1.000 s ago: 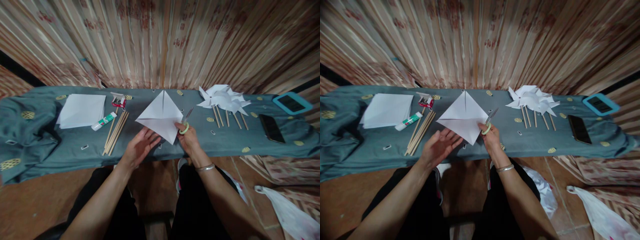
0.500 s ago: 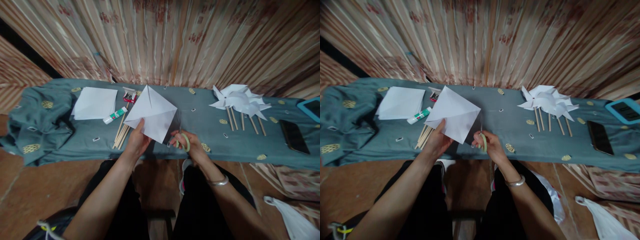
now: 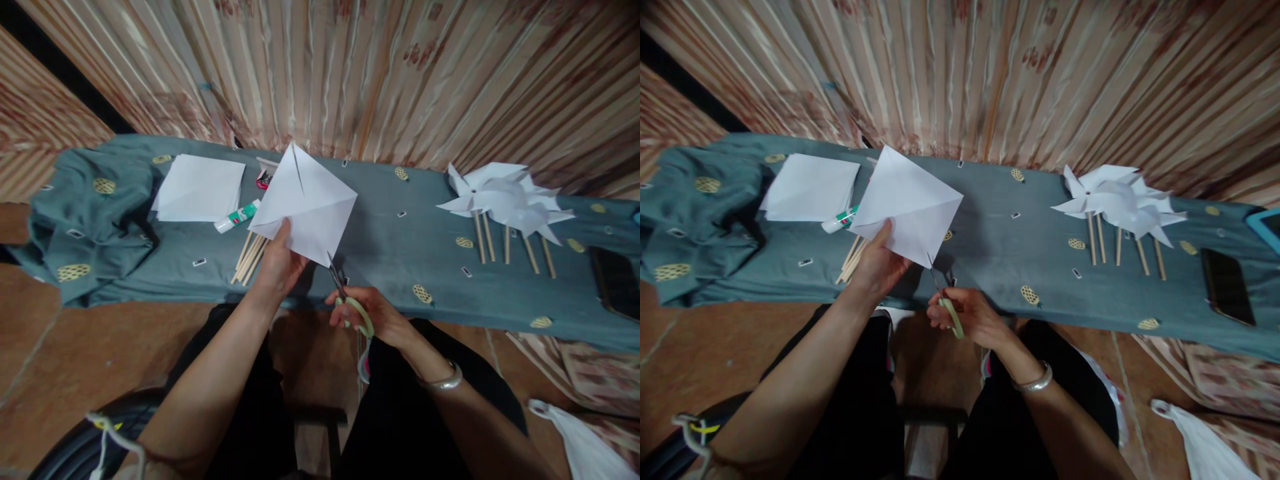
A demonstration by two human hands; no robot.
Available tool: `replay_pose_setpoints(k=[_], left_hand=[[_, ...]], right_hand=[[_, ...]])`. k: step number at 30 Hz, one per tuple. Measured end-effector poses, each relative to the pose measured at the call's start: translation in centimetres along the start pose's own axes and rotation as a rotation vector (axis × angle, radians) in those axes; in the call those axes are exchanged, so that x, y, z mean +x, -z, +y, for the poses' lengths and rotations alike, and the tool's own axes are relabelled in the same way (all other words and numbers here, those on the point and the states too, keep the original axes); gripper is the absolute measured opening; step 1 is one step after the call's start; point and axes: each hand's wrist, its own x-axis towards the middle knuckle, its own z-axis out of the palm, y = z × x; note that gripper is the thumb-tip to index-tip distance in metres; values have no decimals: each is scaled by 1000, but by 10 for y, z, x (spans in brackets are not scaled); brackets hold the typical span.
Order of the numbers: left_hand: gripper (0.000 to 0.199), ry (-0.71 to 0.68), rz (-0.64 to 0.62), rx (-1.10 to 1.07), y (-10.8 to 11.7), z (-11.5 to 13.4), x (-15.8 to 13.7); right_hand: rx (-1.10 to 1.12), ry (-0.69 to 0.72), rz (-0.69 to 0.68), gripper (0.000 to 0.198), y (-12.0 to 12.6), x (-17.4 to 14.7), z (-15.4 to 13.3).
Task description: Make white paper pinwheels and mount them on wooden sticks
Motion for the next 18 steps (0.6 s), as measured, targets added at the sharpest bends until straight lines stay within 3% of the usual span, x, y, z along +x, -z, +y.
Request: replay_pose_setpoints(k=[18], left_hand=[[33,3,-18,-40,4,-6,2]], right_hand=[[51,102,23,43,-1,6,7]])
